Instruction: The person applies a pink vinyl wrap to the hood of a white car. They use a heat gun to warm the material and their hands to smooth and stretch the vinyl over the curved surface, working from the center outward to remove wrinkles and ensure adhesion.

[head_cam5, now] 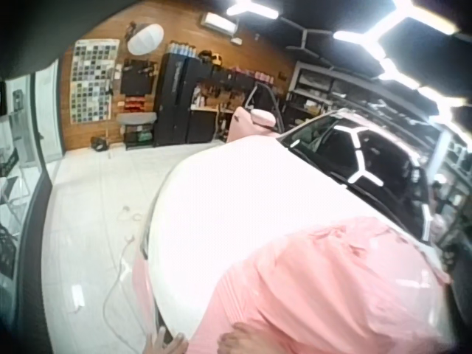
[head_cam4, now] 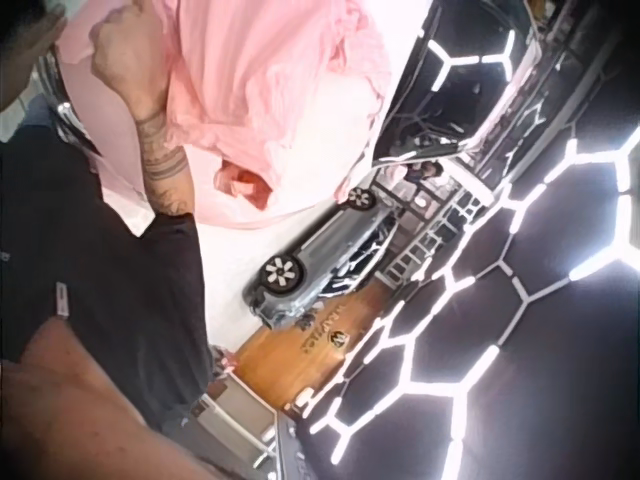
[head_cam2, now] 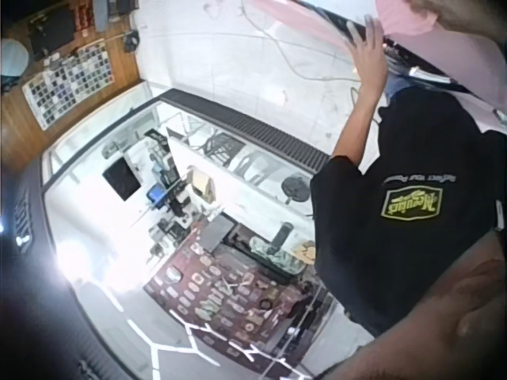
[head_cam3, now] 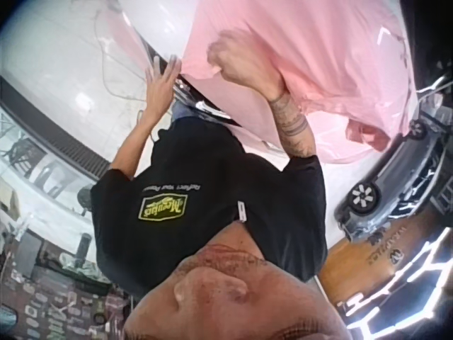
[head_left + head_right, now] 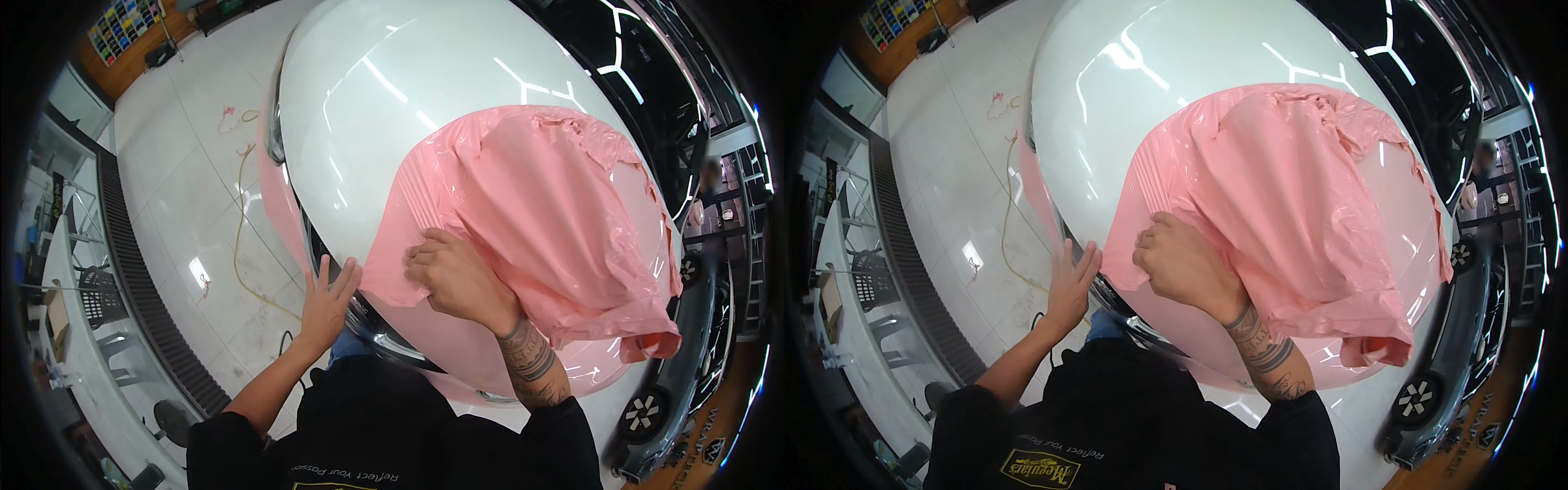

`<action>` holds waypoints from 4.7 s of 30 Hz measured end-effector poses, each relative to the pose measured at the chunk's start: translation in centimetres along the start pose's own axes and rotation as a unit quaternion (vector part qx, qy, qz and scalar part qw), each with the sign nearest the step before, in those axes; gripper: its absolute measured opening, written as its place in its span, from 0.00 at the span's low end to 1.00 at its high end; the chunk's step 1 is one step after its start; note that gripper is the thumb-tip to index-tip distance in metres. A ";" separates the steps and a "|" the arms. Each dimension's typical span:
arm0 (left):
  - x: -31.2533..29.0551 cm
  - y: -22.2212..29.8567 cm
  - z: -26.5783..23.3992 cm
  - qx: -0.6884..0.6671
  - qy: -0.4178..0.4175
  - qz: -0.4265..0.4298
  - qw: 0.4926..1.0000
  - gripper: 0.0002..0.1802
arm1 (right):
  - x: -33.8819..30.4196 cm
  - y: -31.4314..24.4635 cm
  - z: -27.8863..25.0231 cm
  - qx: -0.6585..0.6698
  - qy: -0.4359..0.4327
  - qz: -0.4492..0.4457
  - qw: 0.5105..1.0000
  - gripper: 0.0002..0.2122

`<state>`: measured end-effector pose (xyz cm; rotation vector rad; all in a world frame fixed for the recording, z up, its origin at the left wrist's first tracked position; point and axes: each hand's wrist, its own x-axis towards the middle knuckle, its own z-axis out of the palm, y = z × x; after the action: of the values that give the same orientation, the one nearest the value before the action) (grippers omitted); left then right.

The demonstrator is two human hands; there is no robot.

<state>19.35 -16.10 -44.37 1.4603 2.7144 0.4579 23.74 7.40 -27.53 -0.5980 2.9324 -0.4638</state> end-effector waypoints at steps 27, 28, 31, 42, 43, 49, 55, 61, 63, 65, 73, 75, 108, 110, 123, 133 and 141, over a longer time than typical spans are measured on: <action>5.4 5.1 -2.8 -0.286 0.211 -0.072 0.932 0.32 | -4.9 -8.6 11.0 0.315 0.393 0.203 0.840 0.20; 5.0 4.7 -2.9 -0.295 0.192 -0.081 0.932 0.32 | -4.1 -8.8 11.8 0.376 0.375 0.228 0.816 0.20; 4.9 4.4 -4.8 -0.353 0.115 -0.117 0.921 0.31 | -0.9 -8.7 13.2 0.333 0.426 0.217 0.813 0.26; 1.9 1.8 -7.8 -0.519 -0.182 -0.008 0.835 0.10 | 4.5 -5.8 13.3 0.386 0.383 0.453 0.706 0.15; 1.4 0.5 -6.4 -0.582 -0.205 -0.044 0.786 0.10 | 4.8 -5.9 14.2 0.376 0.403 0.435 0.713 0.13; 2.9 -5.3 -3.0 -0.841 -0.353 -0.313 0.266 0.19 | 6.4 -7.8 12.0 0.283 0.378 0.617 0.629 0.09; 3.9 -5.1 -2.5 -0.759 -0.374 -0.198 0.495 0.14 | 8.8 -6.7 13.0 0.379 0.538 0.585 0.475 0.07; 10.0 -8.4 -6.2 -0.441 -0.021 0.072 0.895 0.11 | 10.2 -5.7 10.8 0.461 0.609 0.490 0.420 0.06; 13.2 -8.7 -8.9 -0.414 -0.019 0.093 0.906 0.12 | 9.7 -4.5 12.1 0.497 0.566 0.501 0.425 0.05; 15.0 -9.6 -9.4 -0.401 -0.010 0.099 0.911 0.14 | 9.2 -4.3 12.6 0.517 0.546 0.507 0.421 0.07; 12.4 -5.7 -6.9 -0.155 0.007 0.247 0.957 0.37 | 8.1 -4.1 8.7 0.573 0.521 0.525 0.353 0.11; 11.4 -4.5 -5.6 -0.072 -0.017 0.221 0.972 0.37 | 7.6 -4.1 8.8 0.594 0.515 0.515 0.343 0.10; 6.9 3.3 -4.0 -0.147 0.030 0.112 0.982 0.48 | 2.9 -5.6 6.3 0.677 0.486 0.435 0.342 0.10; 6.5 3.5 -5.7 -0.090 0.000 0.106 0.990 0.38 | 2.9 -5.5 6.0 0.664 0.490 0.436 0.360 0.10; 6.8 1.7 -5.6 -0.242 -0.120 0.167 0.948 0.10 | 3.1 -5.7 6.3 0.683 0.507 0.391 0.352 0.09; 8.1 3.3 -8.4 -0.408 -0.075 0.224 0.882 0.08 | 1.4 -5.7 3.6 0.713 0.495 0.337 0.365 0.05; 8.3 3.6 -10.6 -0.393 -0.098 0.228 0.886 0.03 | 1.5 -5.1 3.8 0.690 0.477 0.360 0.408 0.09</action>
<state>15.95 -10.00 -32.31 1.6978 1.6511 1.1692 24.91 1.31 -29.56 1.4268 1.4548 -3.0163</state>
